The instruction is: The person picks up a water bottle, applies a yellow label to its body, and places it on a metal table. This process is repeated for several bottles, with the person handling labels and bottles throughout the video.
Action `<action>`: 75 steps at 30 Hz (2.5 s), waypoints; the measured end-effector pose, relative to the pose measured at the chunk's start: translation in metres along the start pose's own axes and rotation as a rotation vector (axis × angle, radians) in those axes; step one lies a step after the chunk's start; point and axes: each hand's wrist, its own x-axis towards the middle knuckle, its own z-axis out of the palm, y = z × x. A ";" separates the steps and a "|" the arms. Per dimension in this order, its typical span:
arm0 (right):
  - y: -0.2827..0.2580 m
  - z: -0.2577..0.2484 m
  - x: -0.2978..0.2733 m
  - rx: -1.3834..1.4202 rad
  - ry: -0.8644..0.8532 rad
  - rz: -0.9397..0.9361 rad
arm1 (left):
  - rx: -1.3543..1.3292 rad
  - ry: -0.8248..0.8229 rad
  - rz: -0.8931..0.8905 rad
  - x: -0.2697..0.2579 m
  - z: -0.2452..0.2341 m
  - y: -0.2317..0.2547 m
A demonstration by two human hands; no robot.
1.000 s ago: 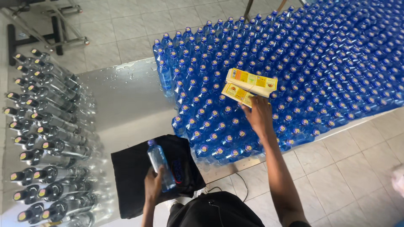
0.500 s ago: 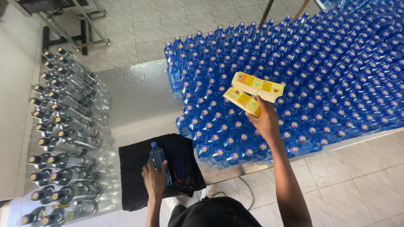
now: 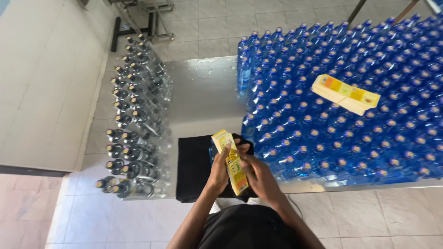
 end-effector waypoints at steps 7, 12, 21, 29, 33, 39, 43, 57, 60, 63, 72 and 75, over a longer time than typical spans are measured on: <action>-0.012 0.013 0.012 -0.634 -0.025 -0.598 | -0.009 -0.069 -0.202 -0.015 -0.028 0.022; 0.029 0.027 0.010 -0.772 -0.056 -0.697 | 0.083 -0.141 -0.399 -0.018 -0.049 0.011; 0.035 0.026 0.010 -0.239 0.216 -0.051 | 0.256 -0.456 -0.288 -0.004 -0.050 0.005; 0.043 0.031 0.033 -0.289 0.505 -0.001 | 0.527 -0.598 -0.241 0.004 -0.056 0.018; 0.028 0.026 0.043 -0.276 0.537 -0.051 | 0.867 -0.687 -0.296 0.022 -0.094 -0.005; 0.039 0.030 0.054 -0.129 0.563 -0.044 | 1.017 -0.809 -0.271 0.029 -0.108 0.027; 0.056 -0.072 0.056 0.010 0.521 0.272 | 1.257 -0.961 -0.564 -0.006 -0.097 0.084; 0.010 -0.070 -0.022 0.258 0.114 0.193 | -0.243 0.227 -0.532 0.070 -0.144 -0.140; 0.004 -0.082 -0.032 0.260 0.115 0.236 | -0.009 0.342 -0.480 0.074 -0.113 -0.153; 0.010 -0.104 -0.044 0.242 0.156 0.204 | 0.084 0.382 -0.433 0.080 -0.080 -0.140; 0.004 -0.161 -0.044 0.247 0.525 0.457 | -0.098 -0.079 -0.209 0.062 0.087 -0.048; 0.009 -0.178 -0.046 0.200 0.563 0.521 | -0.109 -0.063 -0.415 0.108 0.142 -0.064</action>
